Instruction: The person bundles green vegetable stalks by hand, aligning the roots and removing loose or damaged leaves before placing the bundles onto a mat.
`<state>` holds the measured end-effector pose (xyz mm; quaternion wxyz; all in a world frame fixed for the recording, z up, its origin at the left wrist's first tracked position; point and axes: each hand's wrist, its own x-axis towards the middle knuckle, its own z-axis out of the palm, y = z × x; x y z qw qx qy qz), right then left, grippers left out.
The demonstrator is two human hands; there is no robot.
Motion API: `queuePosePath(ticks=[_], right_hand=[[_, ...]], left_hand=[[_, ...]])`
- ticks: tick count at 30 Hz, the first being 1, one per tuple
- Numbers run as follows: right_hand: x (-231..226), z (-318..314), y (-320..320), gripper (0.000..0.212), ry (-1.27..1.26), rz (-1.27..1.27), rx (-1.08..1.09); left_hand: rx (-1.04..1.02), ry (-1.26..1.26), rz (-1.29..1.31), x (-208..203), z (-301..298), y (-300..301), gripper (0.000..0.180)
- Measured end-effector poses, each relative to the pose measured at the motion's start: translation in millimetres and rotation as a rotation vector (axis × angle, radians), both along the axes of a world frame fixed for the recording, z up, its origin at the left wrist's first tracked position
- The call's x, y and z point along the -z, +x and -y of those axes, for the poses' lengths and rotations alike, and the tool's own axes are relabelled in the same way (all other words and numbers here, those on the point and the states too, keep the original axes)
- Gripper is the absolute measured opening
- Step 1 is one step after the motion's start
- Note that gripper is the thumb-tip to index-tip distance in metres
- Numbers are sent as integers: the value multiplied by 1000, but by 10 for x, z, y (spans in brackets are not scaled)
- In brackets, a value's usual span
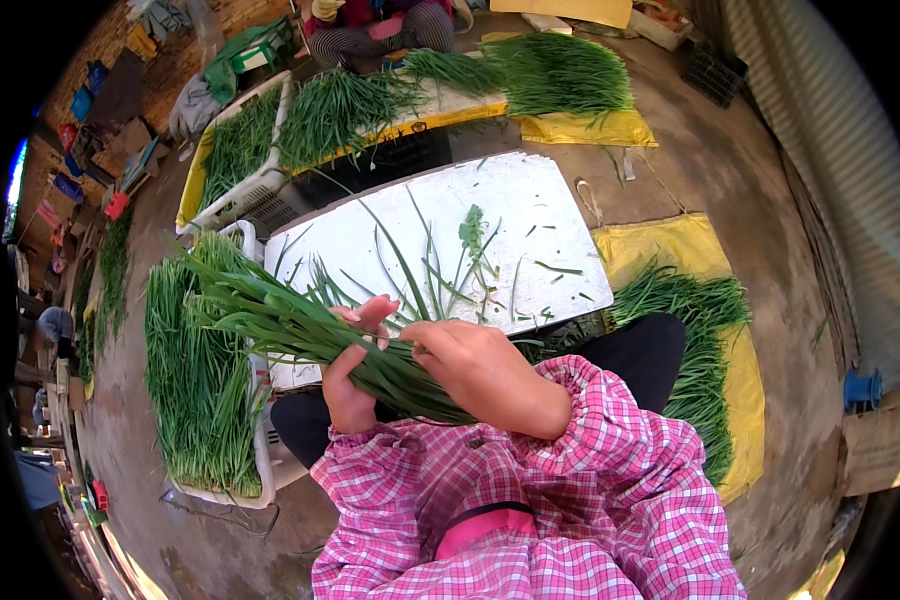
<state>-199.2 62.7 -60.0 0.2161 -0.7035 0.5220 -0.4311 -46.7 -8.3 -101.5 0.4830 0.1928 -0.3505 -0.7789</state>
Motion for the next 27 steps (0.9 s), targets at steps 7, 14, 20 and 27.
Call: queuePosePath(ticks=[7,14,20,27], right_hand=[[219,40,90,30,-64,-219,70],[293,22,164,54,-71,-293,77],[278,-29,200,55,-135,-397,86],[373,-67,260,52,-136,-430,92]], left_hand=[[-18,88,-89,51,-80,-34,33],[8,52,-189,62,-56,-36,39],[-22,-10,-246,71,-43,-39,42],[-43,-11,-175,128,-53,49,43]])
